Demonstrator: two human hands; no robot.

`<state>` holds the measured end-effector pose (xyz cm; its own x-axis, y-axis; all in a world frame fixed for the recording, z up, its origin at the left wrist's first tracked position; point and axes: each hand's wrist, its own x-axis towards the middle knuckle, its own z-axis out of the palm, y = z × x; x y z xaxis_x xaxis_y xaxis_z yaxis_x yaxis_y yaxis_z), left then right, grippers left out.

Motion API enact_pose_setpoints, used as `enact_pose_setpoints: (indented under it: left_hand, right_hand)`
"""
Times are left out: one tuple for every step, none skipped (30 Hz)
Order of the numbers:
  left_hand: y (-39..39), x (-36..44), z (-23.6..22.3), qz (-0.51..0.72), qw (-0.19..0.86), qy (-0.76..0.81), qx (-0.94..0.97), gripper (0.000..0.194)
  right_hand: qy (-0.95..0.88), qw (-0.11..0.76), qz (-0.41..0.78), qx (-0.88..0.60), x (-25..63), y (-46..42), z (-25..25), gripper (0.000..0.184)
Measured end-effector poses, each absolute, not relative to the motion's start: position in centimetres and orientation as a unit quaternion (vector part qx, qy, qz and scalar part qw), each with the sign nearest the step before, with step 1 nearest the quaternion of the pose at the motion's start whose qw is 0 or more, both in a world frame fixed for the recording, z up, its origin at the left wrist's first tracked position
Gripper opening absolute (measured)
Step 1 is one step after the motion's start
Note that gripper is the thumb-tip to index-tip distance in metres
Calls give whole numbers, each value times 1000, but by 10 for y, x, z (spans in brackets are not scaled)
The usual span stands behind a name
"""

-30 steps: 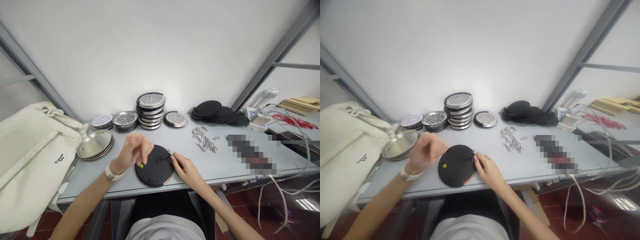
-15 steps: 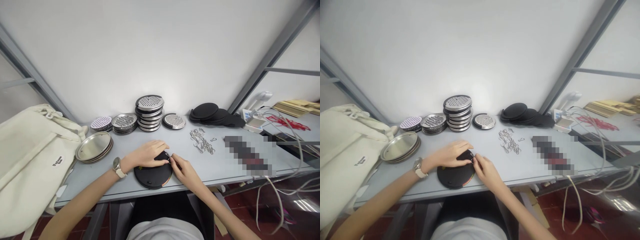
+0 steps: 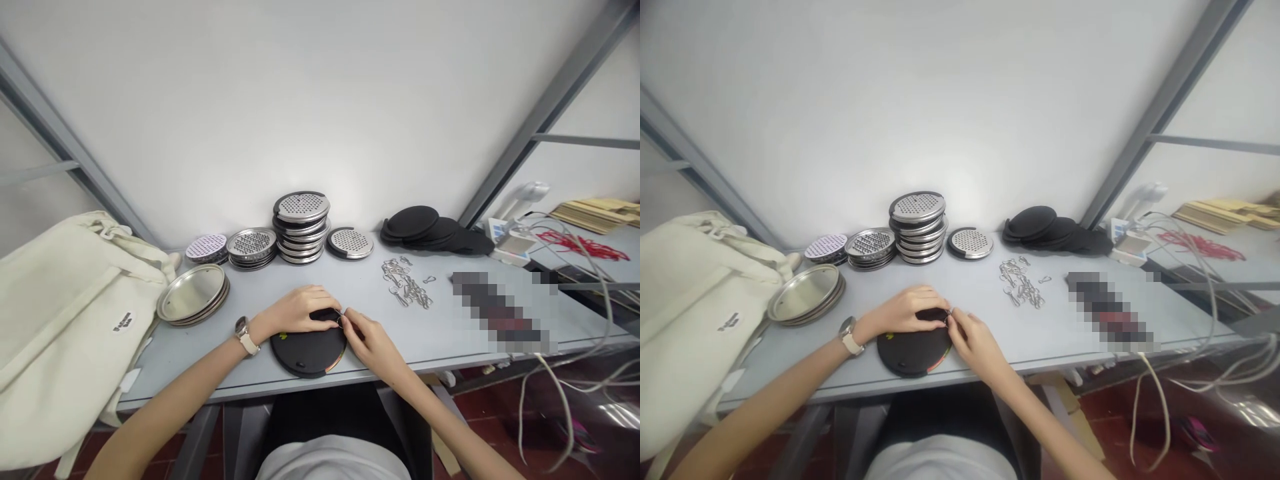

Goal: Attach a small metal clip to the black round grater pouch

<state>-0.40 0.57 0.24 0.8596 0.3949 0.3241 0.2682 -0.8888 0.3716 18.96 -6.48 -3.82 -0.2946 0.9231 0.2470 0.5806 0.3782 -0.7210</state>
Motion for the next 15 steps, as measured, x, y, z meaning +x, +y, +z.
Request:
enact_pose_setpoints:
  left_hand:
    - [5, -4, 3, 201, 159, 177, 950, 23]
    - [5, -4, 3, 202, 158, 179, 950, 22]
    - [4, -4, 3, 201, 157, 182, 950, 22]
    - [3, -3, 3, 202, 155, 183, 949, 22]
    - [3, -3, 3, 202, 153, 185, 950, 22]
    - [2, -3, 3, 202, 150, 186, 950, 22]
    - [1, -3, 4, 203, 147, 188, 950, 22]
    - [1, -2, 4, 205, 143, 188, 950, 22]
    - [1, -2, 4, 206, 141, 189, 950, 21]
    - [0, -2, 4, 207, 139, 189, 950, 21]
    - [0, -1, 4, 209, 138, 188, 950, 21]
    - [0, -1, 4, 210, 138, 187, 950, 20]
    - [0, -1, 4, 210, 138, 185, 950, 20]
    - [0, -1, 4, 210, 137, 185, 950, 20]
    - [0, -2, 4, 209, 137, 184, 951, 19]
  right_hand:
    - [-761, 332, 260, -494, 189, -65, -38, 24]
    - [-759, 333, 261, -494, 189, -65, -38, 24]
    - [-758, 335, 263, -494, 189, -65, -38, 25]
    - [-756, 336, 265, -496, 189, -65, -39, 25]
    - [-753, 338, 267, -497, 189, -65, -39, 25]
    - [-751, 339, 270, -497, 189, -65, -39, 25]
    - [-750, 341, 273, -497, 189, -65, -40, 26]
    - [-749, 341, 275, -497, 189, -65, -40, 26]
    - [-748, 342, 277, -497, 189, -65, -40, 26]
    - [-748, 342, 277, -497, 189, -65, -40, 26]
    - [-748, 342, 277, -497, 189, -65, -40, 26]
    - [-748, 343, 276, -497, 189, -65, -41, 26]
    - [-749, 343, 275, -495, 189, -64, -41, 26]
    - [-751, 343, 273, -494, 189, -64, -41, 26]
    - [-753, 342, 270, -493, 189, -64, -41, 25]
